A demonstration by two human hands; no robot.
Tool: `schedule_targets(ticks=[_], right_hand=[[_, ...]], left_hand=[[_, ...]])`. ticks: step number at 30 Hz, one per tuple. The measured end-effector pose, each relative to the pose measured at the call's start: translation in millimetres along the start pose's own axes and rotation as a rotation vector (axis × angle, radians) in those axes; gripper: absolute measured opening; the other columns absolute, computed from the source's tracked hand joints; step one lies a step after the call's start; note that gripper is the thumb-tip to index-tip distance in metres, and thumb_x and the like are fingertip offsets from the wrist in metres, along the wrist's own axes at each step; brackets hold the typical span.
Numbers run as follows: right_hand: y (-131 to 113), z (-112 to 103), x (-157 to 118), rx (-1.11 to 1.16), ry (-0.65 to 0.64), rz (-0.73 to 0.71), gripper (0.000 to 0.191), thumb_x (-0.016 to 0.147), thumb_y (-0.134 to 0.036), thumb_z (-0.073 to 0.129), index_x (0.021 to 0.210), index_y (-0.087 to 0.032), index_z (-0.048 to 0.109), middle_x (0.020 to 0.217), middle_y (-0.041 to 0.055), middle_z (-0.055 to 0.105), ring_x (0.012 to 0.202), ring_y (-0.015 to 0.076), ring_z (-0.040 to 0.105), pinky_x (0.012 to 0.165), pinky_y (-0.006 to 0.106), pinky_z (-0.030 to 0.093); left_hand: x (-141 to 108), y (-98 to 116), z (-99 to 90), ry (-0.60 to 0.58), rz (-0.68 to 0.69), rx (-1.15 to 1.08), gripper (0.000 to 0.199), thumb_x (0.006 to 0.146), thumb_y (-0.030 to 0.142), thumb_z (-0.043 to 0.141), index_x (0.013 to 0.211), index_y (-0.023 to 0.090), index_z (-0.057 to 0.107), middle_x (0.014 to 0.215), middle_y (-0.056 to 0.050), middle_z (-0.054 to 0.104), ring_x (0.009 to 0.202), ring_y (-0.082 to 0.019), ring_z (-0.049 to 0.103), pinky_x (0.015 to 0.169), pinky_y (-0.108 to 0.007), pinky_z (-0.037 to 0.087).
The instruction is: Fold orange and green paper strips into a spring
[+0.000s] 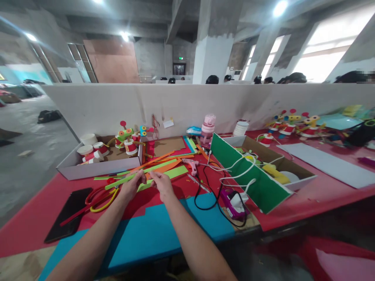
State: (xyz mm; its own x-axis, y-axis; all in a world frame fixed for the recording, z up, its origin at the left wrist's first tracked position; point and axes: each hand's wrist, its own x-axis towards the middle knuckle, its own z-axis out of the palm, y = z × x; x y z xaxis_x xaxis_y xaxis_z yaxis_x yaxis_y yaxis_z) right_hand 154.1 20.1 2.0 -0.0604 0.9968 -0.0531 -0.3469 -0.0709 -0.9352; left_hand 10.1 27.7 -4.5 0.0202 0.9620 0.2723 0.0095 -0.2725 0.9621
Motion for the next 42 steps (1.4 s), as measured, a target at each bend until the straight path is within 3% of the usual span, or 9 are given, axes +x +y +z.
schedule_targets(ticks=[6,16,20,22,27,32,34,39,42], right_hand=[[-4,7,6,-0.032,0.209,-0.159,0.047,0.061,-0.061,0.075,0.057,-0.016,0.066,0.051,0.0009,0.060,0.050,0.0114,0.050,0.052,0.025,0.041],[-21,-51,23,0.079,0.394,-0.224,0.047,0.056,-0.060,0.080,0.063,-0.016,0.064,0.060,0.0016,0.062,0.053,0.0113,0.052,0.053,0.025,0.045],[-34,-76,33,0.139,0.556,-0.274,0.046,0.065,-0.063,0.070,0.065,-0.020,0.057,0.055,-0.0035,0.054,0.049,0.0094,0.048,0.050,0.023,0.043],[-41,-80,34,0.101,0.476,-0.273,0.044,0.069,-0.061,0.068,0.062,-0.020,0.053,0.052,-0.0047,0.050,0.047,0.0090,0.046,0.048,0.023,0.041],[-32,-50,34,-0.065,-0.213,-0.038,0.039,0.063,-0.047,0.080,0.064,-0.018,0.054,0.058,-0.0028,0.059,0.049,0.0092,0.054,0.049,0.022,0.041],[1,-35,42,0.206,-0.197,0.030,0.045,0.054,-0.035,0.088,0.085,-0.020,0.059,0.067,-0.0051,0.065,0.054,0.0085,0.059,0.059,0.022,0.050],[9,-39,47,0.298,-0.172,0.023,0.044,0.055,-0.032,0.088,0.086,-0.020,0.060,0.070,-0.0043,0.066,0.057,0.0089,0.061,0.063,0.024,0.053],[16,-42,52,0.354,-0.047,-0.027,0.036,0.063,-0.041,0.084,0.076,-0.019,0.058,0.061,-0.0052,0.060,0.049,0.0083,0.054,0.053,0.023,0.051],[17,-39,51,0.310,-0.047,-0.070,0.036,0.066,-0.046,0.079,0.075,-0.019,0.057,0.061,-0.0048,0.060,0.046,0.0079,0.052,0.049,0.023,0.049]], left_hand=[[-3,-1,4.6,-0.066,-0.004,0.012,0.043,0.086,0.050,0.058,0.057,0.018,0.060,0.055,-0.001,0.058,0.054,-0.013,0.049,0.056,-0.027,0.036],[2,-2,-5.6,-0.001,-0.014,-0.100,0.039,0.084,0.047,0.062,0.058,0.017,0.063,0.052,-0.001,0.058,0.052,-0.012,0.051,0.056,-0.027,0.039],[6,5,-17.3,0.152,0.009,-0.130,0.039,0.083,0.047,0.062,0.056,0.018,0.060,0.049,0.000,0.054,0.049,-0.012,0.048,0.054,-0.026,0.038],[7,9,-20.7,0.211,0.053,-0.031,0.039,0.084,0.047,0.061,0.057,0.019,0.059,0.049,0.001,0.053,0.049,-0.012,0.046,0.053,-0.026,0.037],[7,13,-21.0,0.241,0.105,0.322,0.037,0.085,0.047,0.057,0.061,0.019,0.060,0.051,0.002,0.052,0.051,-0.012,0.046,0.053,-0.024,0.036],[10,17,-32.1,0.399,0.132,0.774,0.032,0.090,0.040,0.049,0.072,0.018,0.064,0.055,0.002,0.054,0.055,-0.013,0.049,0.057,-0.023,0.035],[20,20,-31.5,0.316,0.146,0.990,0.028,0.092,0.036,0.048,0.079,0.018,0.066,0.065,-0.001,0.062,0.063,-0.015,0.055,0.061,-0.024,0.037],[64,20,1.7,-0.147,0.154,1.423,0.024,0.094,0.017,0.041,0.099,0.016,0.065,0.100,-0.013,0.069,0.103,-0.024,0.060,0.083,-0.029,0.043],[87,9,26.9,-0.191,0.110,1.453,0.025,0.090,0.009,0.043,0.106,0.013,0.061,0.102,-0.017,0.068,0.104,-0.025,0.061,0.088,-0.032,0.044]])
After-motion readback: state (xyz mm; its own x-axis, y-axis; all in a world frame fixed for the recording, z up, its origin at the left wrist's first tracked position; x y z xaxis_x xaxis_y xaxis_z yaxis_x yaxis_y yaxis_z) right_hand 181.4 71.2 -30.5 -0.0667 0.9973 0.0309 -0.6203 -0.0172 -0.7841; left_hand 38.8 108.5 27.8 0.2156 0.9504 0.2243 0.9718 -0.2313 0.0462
